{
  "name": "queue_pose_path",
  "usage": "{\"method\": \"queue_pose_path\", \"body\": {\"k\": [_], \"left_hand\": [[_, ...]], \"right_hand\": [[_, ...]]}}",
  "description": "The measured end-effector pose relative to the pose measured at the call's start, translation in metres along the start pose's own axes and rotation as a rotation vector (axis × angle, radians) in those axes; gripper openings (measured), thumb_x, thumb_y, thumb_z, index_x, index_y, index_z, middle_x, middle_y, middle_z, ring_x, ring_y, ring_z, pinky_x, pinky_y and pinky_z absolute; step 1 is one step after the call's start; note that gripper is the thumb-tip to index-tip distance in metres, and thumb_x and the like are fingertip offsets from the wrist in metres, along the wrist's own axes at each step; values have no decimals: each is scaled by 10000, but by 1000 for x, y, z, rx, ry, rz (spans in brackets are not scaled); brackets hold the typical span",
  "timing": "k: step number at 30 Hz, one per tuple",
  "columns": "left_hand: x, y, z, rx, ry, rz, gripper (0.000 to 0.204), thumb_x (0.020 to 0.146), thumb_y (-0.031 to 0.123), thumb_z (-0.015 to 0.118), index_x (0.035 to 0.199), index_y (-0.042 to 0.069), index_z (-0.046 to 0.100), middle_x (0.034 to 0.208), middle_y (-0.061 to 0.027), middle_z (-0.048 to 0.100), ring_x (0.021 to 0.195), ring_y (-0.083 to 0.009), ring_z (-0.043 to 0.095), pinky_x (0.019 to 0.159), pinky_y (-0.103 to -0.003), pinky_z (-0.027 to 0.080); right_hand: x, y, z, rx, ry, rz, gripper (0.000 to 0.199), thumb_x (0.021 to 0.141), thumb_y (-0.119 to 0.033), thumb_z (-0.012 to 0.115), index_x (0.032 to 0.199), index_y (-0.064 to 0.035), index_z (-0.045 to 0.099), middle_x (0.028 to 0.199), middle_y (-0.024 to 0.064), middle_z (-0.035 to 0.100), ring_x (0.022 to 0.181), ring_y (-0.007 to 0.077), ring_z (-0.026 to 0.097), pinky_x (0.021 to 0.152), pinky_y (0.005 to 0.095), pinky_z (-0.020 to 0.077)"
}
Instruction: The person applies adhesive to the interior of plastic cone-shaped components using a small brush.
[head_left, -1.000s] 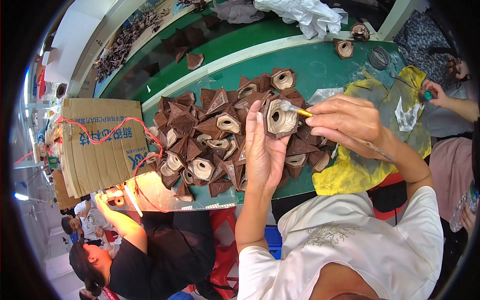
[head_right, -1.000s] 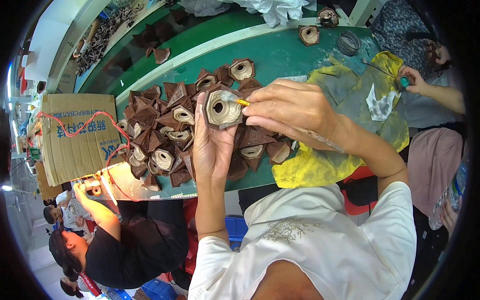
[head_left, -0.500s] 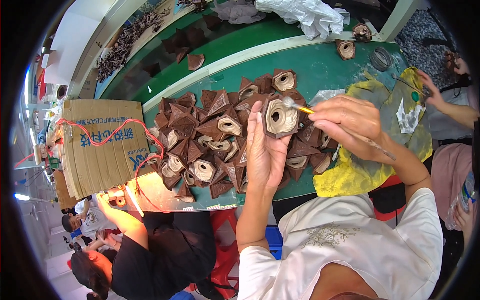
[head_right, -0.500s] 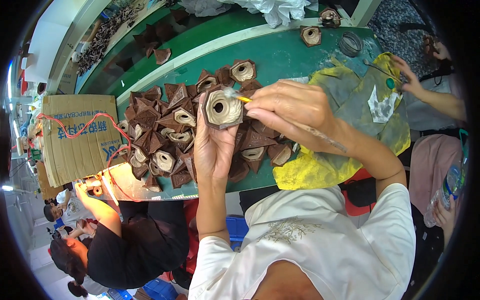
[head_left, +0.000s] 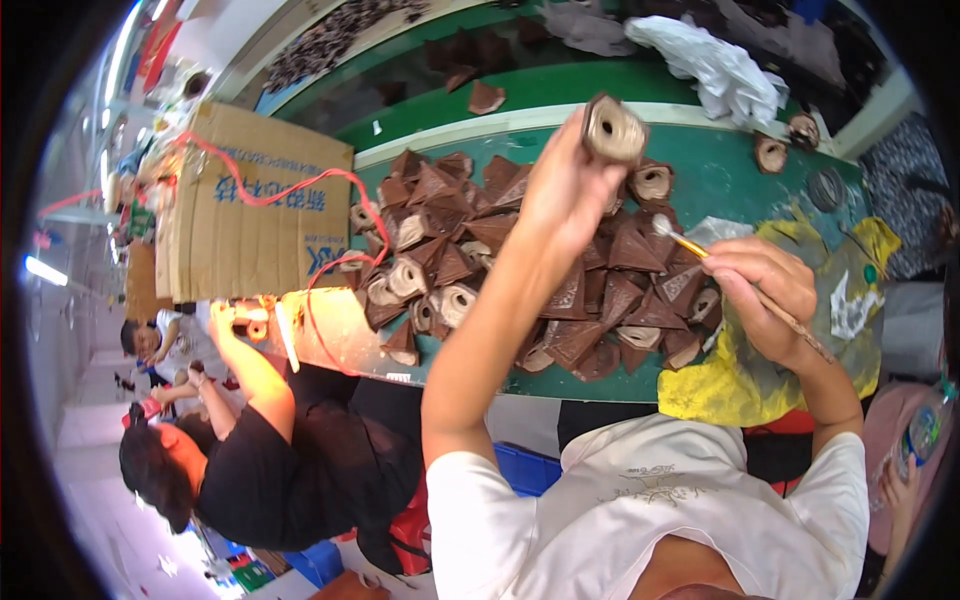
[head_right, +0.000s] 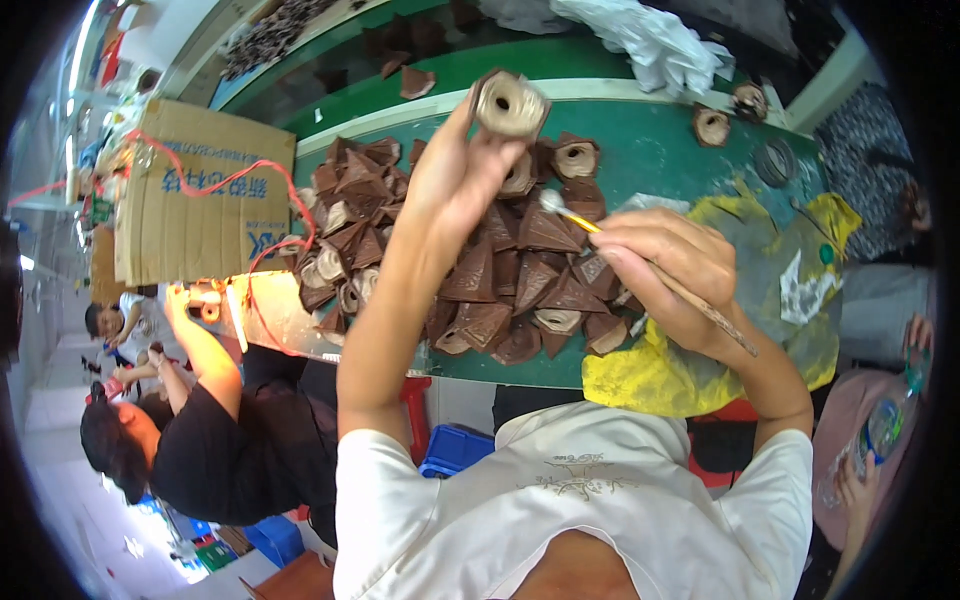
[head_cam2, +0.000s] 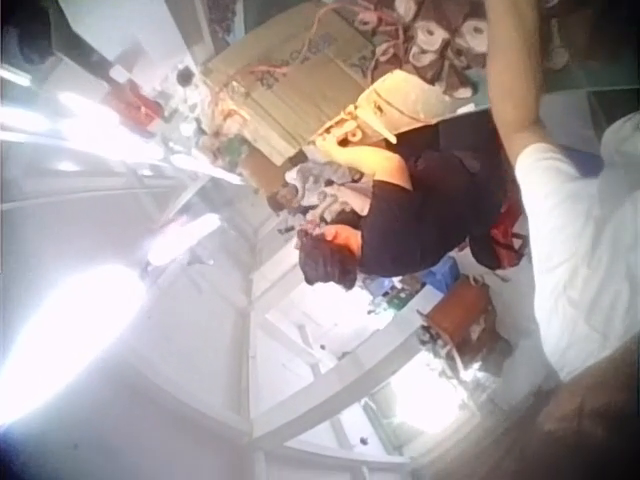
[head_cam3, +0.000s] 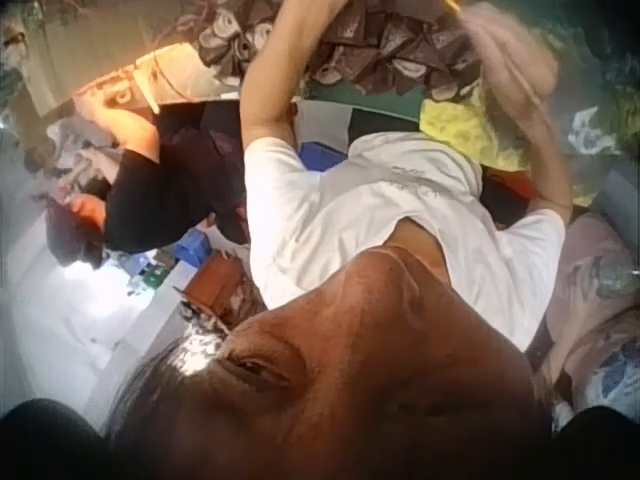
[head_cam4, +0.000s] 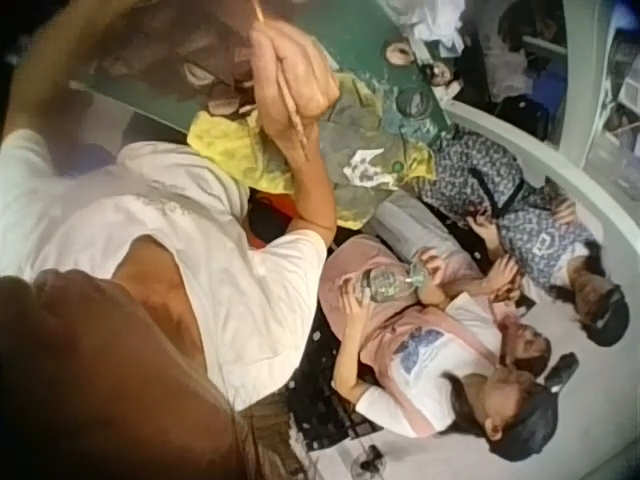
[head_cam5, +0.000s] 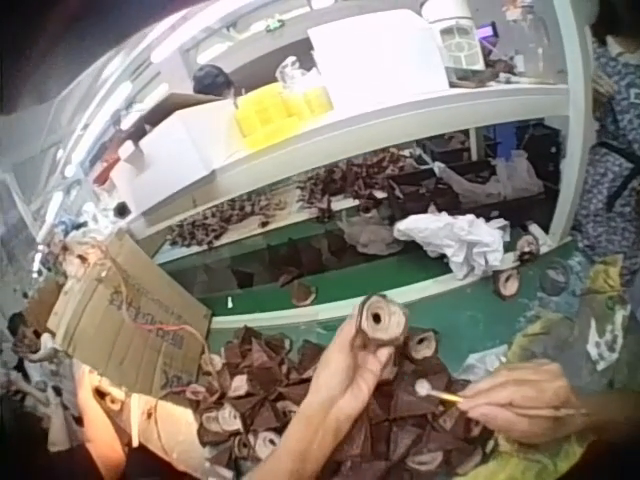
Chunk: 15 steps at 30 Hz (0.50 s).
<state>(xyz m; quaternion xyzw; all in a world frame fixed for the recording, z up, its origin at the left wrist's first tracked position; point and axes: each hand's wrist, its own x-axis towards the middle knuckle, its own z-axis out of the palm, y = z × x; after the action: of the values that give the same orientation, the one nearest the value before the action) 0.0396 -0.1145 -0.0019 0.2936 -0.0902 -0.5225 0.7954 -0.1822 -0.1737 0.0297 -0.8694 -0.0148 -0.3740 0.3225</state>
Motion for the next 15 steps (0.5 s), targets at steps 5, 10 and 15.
{"method": "queue_pose_path", "body": {"k": [5,10,15], "left_hand": [[136,92,-55,0,285,101,268,991,244,425,1122,23,502,1173,-149,545,1046,-282,566,922,-491,473],[142,169,-82,791,685,322,499,864,267,633,1264,14,472,1155,-157,586,1062,-300,580,931,-485,455],[88,224,-193,2279,413,-52,618,667,229,768,1228,79,559,1196,-184,595,1100,-311,582,923,-358,467]], "right_hand": [[3,-3,4,0,-13,34,115,759,59,639,873,44,641,845,159,665,733,261,663,635,307,520],[-8,16,-12,-41,-44,97,123,754,64,639,876,43,638,843,162,663,735,262,663,641,311,519],[4,21,-4,3,-107,53,122,753,60,643,874,47,640,839,162,664,733,270,668,631,321,529]]}}
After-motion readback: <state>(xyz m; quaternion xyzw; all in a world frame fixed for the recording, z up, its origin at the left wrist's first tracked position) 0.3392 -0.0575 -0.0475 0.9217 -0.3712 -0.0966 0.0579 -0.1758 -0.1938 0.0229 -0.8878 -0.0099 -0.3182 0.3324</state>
